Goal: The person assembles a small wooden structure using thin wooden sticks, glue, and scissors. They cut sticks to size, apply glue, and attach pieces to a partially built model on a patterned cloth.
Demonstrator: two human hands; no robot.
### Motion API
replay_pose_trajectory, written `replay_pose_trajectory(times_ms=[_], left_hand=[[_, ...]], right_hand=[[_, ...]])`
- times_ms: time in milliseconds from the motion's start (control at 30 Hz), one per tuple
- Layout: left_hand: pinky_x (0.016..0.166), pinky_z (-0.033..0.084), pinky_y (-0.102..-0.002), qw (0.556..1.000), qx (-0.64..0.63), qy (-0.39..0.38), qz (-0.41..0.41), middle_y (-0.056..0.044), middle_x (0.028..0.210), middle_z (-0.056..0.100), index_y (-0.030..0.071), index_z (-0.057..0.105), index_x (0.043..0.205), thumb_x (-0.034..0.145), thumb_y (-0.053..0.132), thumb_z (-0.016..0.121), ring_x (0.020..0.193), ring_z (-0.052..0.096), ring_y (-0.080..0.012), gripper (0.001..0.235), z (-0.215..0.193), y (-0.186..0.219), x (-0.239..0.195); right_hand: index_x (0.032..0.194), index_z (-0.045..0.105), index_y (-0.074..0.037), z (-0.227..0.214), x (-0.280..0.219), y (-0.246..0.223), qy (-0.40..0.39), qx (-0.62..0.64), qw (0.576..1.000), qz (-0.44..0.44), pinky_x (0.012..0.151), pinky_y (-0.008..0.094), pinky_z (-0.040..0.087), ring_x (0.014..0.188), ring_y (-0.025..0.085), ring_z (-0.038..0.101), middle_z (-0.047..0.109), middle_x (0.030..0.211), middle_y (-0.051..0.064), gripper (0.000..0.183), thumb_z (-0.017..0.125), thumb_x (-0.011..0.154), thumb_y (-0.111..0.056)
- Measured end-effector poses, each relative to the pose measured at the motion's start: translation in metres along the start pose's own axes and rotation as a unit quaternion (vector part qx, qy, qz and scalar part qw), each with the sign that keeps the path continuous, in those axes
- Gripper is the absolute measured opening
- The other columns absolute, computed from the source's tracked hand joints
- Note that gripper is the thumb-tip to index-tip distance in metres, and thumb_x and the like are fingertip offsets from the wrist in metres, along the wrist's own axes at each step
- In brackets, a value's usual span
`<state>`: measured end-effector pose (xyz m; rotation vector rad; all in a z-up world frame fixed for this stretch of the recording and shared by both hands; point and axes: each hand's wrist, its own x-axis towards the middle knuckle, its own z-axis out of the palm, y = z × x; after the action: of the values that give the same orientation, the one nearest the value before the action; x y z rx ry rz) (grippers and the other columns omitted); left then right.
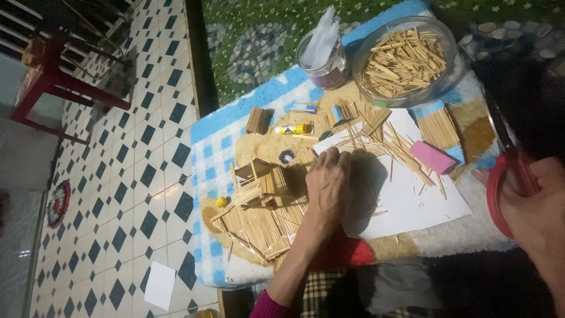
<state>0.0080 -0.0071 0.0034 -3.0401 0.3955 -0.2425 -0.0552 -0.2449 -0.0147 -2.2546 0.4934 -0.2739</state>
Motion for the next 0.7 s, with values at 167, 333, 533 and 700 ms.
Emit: replay_pose_trajectory(times_ms=[167,333,533,700], left_hand=[[0.041,0.043,-0.025,0.999,-0.003,0.021,-0.026,-0.004,0.079,0.047,0.011,0.051,0.092,0.075,0.001,0.053,0.060,0.045,-0.0155,0.020,0.002,-0.003,-0.006],[0.051,0.044,-0.027,1.000,-0.021,0.009,-0.010,-0.005,0.079,0.048,0.007,0.052,0.091,0.072,-0.002,0.058,0.067,0.044,-0.0169,0.022,-0.007,0.004,-0.020],[0.045,0.038,-0.028,0.995,-0.034,0.083,0.030,-0.004,0.070,0.043,0.014,0.058,0.097,0.073,0.002,0.058,0.064,0.039,-0.0175,0.027,-0.002,0.008,-0.018],[0.052,0.046,-0.030,0.998,-0.054,-0.041,-0.003,-0.006,0.085,0.051,0.008,0.055,0.097,0.067,-0.001,0.057,0.071,0.045,-0.0187,0.031,-0.006,0.012,-0.023]], right_hand=[[0.085,0.050,0.003,0.013,0.003,0.022,0.017,0.047,0.999,0.001,0.055,0.029,0.033,0.059,0.019,0.043,0.047,0.068,0.010,0.038,0.078,0.082,-0.023],[0.076,0.045,0.001,0.007,0.001,0.010,0.010,-0.009,1.000,-0.021,0.053,0.031,0.030,0.055,0.019,0.038,0.042,0.063,0.009,0.044,0.078,0.083,-0.027],[0.076,0.046,0.001,0.005,0.003,0.010,-0.005,0.039,0.999,0.026,0.055,0.031,0.032,0.057,0.021,0.040,0.044,0.063,0.011,0.040,0.076,0.080,-0.025],[0.080,0.048,0.002,0.017,0.006,0.024,-0.001,0.095,0.995,0.010,0.054,0.029,0.032,0.061,0.017,0.041,0.047,0.068,0.010,0.033,0.075,0.081,-0.018]])
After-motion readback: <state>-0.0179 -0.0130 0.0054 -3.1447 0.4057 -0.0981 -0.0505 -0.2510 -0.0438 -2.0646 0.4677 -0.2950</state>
